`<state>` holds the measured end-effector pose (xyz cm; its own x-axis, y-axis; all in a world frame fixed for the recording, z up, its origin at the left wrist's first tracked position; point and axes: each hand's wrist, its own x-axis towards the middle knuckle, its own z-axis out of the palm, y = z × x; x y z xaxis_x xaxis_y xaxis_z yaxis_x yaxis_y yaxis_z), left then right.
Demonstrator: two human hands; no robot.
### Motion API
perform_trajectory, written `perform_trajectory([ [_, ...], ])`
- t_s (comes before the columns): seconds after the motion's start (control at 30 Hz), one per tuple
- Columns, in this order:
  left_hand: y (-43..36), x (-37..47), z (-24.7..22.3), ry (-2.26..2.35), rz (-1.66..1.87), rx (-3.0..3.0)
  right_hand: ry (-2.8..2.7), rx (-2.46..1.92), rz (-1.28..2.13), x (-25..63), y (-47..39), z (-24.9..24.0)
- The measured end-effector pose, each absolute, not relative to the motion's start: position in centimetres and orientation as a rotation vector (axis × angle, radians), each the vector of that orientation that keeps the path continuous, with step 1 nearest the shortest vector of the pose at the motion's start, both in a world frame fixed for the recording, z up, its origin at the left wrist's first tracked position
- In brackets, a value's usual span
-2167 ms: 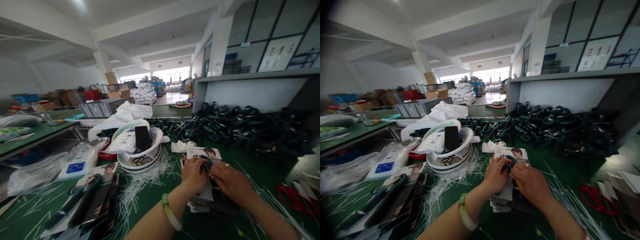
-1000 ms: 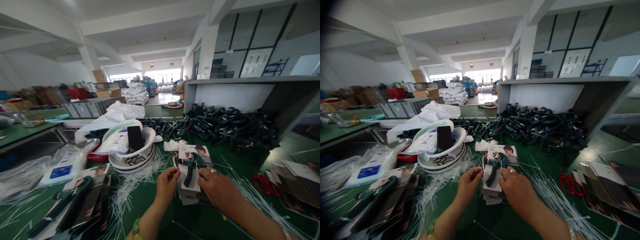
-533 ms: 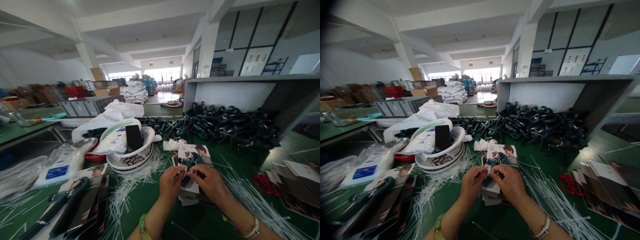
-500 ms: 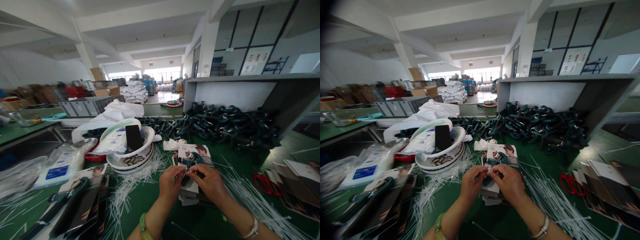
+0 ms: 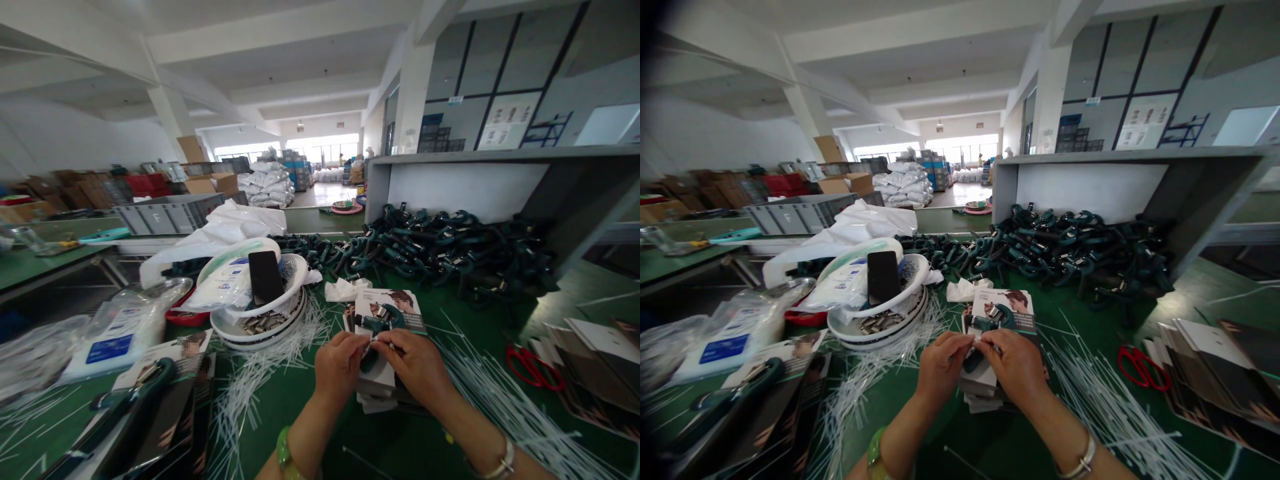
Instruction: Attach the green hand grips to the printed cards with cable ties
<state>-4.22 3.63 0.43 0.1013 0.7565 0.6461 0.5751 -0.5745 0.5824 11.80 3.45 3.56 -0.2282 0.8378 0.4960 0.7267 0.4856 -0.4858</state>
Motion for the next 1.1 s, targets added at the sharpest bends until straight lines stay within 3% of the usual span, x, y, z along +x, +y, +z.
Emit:
perform_trajectory([
  [0.8, 3.8, -4.3, 0.2, 1.223, 1.504, 2.125, -2.168, -1.337, 0.147, 11.8, 3.5, 3.7],
  [1.1, 4.0, -4.9, 1.7, 1.184, 1.284, 1.926, -2.201, -1.369, 0.236, 12.0, 3.8, 4.1],
])
